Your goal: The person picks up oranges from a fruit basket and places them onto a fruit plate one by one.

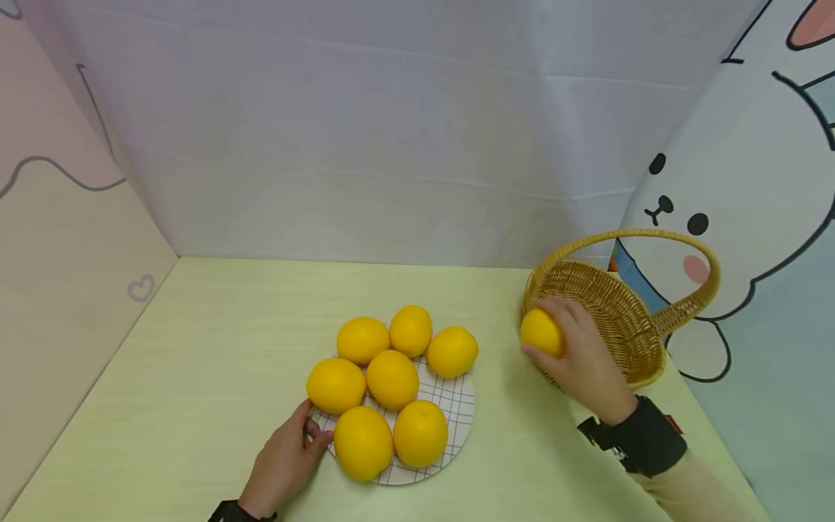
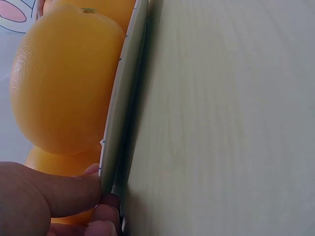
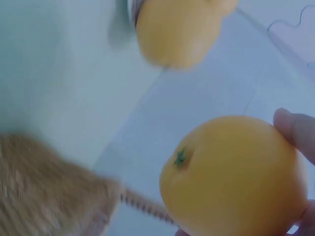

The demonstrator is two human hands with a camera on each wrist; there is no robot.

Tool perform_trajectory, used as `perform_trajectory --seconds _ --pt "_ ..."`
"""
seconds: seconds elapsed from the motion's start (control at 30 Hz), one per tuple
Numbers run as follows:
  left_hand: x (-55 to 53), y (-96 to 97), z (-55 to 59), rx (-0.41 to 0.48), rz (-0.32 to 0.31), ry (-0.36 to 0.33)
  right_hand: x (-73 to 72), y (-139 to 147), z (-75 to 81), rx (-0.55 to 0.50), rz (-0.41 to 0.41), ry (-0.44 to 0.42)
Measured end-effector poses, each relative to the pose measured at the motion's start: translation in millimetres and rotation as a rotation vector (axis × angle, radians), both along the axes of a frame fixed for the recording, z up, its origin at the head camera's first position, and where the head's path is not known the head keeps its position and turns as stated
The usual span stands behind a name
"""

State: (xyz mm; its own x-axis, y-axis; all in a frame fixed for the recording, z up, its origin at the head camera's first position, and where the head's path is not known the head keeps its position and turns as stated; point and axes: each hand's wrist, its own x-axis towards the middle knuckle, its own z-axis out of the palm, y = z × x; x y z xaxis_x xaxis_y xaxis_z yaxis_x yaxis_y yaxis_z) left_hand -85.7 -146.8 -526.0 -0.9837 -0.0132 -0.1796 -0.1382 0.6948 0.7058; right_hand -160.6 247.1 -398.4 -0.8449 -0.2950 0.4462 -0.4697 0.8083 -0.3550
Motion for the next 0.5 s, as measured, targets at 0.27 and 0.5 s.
perform_trajectory --seconds 0.27,0.5 --pt "0.0 0.3 1.3 -0.007 -0.002 -0.005 19.0 -33 -32.0 -0.009 0.159 -0.085" --pt "0.3 0.6 2.9 -0.005 -0.007 -0.001 30.4 -50 -55.2 0.033 0.244 -0.157"
